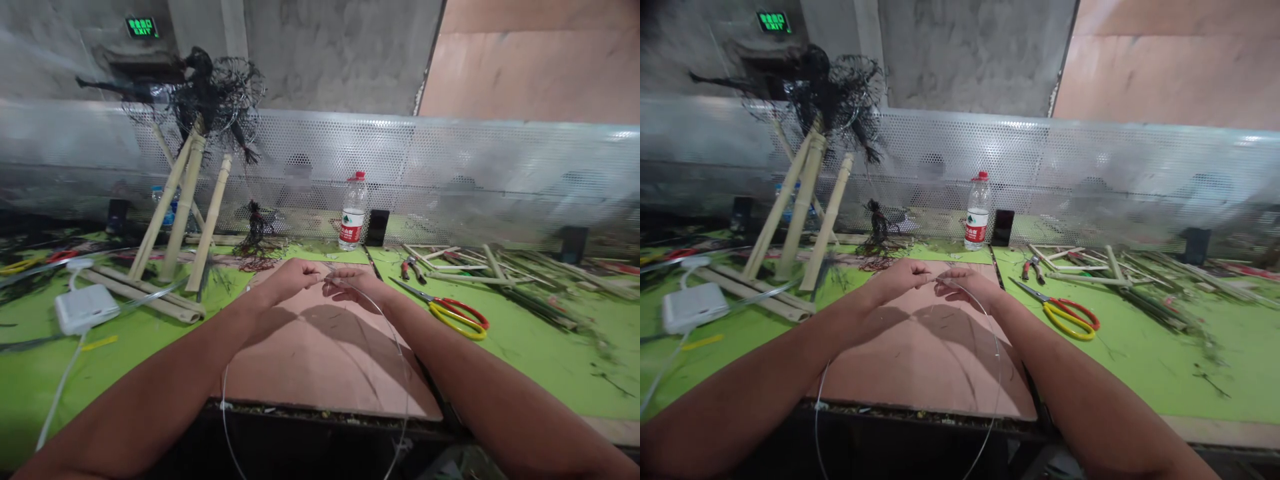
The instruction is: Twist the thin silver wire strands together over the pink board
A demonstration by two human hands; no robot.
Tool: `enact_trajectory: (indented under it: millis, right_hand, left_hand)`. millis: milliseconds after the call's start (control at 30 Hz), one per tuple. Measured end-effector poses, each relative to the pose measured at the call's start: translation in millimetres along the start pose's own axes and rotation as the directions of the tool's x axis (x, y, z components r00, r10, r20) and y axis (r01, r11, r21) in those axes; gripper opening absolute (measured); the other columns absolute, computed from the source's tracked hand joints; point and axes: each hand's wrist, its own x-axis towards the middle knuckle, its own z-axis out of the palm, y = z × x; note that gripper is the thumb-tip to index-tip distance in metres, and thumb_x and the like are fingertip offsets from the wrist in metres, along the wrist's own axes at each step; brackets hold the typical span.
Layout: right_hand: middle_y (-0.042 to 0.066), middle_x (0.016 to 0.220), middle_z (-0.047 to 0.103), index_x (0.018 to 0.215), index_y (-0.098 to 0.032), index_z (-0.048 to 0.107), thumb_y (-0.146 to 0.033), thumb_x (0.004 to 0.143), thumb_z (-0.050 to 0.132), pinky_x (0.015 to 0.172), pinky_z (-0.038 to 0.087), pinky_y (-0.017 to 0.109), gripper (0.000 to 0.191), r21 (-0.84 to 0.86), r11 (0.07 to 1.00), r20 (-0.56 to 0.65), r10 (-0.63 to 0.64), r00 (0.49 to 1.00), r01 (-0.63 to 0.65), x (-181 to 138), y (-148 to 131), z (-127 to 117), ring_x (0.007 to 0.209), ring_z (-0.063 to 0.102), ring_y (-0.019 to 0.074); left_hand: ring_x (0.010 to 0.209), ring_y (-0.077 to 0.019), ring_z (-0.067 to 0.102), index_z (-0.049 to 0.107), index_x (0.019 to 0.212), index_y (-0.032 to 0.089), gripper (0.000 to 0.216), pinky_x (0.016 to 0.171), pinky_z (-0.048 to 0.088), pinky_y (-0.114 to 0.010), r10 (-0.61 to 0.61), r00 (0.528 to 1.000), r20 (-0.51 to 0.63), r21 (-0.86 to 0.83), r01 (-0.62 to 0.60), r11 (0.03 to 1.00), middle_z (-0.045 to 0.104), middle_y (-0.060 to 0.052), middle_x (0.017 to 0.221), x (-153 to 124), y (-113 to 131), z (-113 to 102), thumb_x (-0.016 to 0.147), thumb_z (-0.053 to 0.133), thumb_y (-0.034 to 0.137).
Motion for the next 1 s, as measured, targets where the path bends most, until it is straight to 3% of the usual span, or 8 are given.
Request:
enact_trajectory:
  millis: [133,400,533,667,833,1000]
  right_hand:
    - [0.011,0.091,0.065,0.098,-0.013,0.053,-0.032,0.077,0.06,0.077,0.047,0.032,0.029,0.128,0.99,0.163,0.038,0.986,-0.059,-4,2,7,0.082,0.063,0.017]
    - [0.002,0.072,0.064,0.085,-0.017,0.043,-0.033,0.077,0.059,0.061,0.05,0.027,0.024,0.185,0.981,0.165,0.023,0.986,-0.054,1,13,11,0.065,0.064,0.0148]
    - [-0.004,0.057,0.055,0.083,-0.017,0.043,-0.032,0.077,0.059,0.055,0.05,0.027,0.023,0.189,0.982,0.164,-0.039,0.986,0.008,2,13,12,0.048,0.056,0.0103]
    - [-0.008,0.05,0.045,0.081,-0.017,0.045,-0.031,0.074,0.062,0.053,0.05,0.029,0.023,0.187,0.982,0.156,0.012,0.988,-0.042,1,10,15,0.04,0.046,0.0064]
    - [-0.01,0.049,0.041,0.077,-0.016,0.047,-0.034,0.07,0.065,0.053,0.05,0.029,0.026,0.104,0.992,0.098,0.067,0.993,-0.077,0,4,13,0.038,0.038,0.004]
    - [-0.009,0.045,0.04,0.074,-0.015,0.052,-0.032,0.069,0.063,0.051,0.048,0.027,0.021,-0.177,0.984,0.026,0.034,0.999,-0.029,3,3,5,0.038,0.037,0.0044]
  left_hand:
    - [0.049,-0.0074,0.032,0.05,0.057,0.014,0.027,0.048,0.024,-0.02,-0.038,0.998,-0.05,0.005,0.039,0.999,0.04,0.004,0.051,1,-6,-1,0.073,0.049,0.037]
    - [0.052,-0.008,0.036,0.054,0.063,0.014,0.029,0.049,0.029,-0.02,0.016,1.0,-0.015,-0.118,-0.017,0.993,0.045,0.003,0.056,-3,9,2,0.074,0.05,0.041]
    - [0.051,-0.0075,0.034,0.054,0.063,0.014,0.029,0.05,0.029,-0.02,0.007,0.999,-0.041,-0.145,-0.013,0.989,0.041,0.004,0.054,-3,11,6,0.075,0.049,0.039]
    - [0.055,-0.0084,0.038,0.055,0.062,0.014,0.026,0.052,0.03,-0.02,0.033,0.996,-0.077,-0.09,-0.04,0.995,0.045,0.003,0.056,-2,7,10,0.073,0.05,0.036]
    - [0.052,-0.0076,0.035,0.052,0.06,0.014,0.024,0.049,0.027,-0.02,0.048,0.995,-0.09,-0.037,-0.052,0.998,0.04,0.004,0.053,-2,7,10,0.073,0.049,0.033]
    - [0.05,-0.0068,0.028,0.047,0.055,0.014,0.026,0.047,0.022,-0.021,0.071,0.996,-0.062,-0.028,-0.072,0.997,0.034,0.004,0.053,-4,10,8,0.073,0.048,0.032]
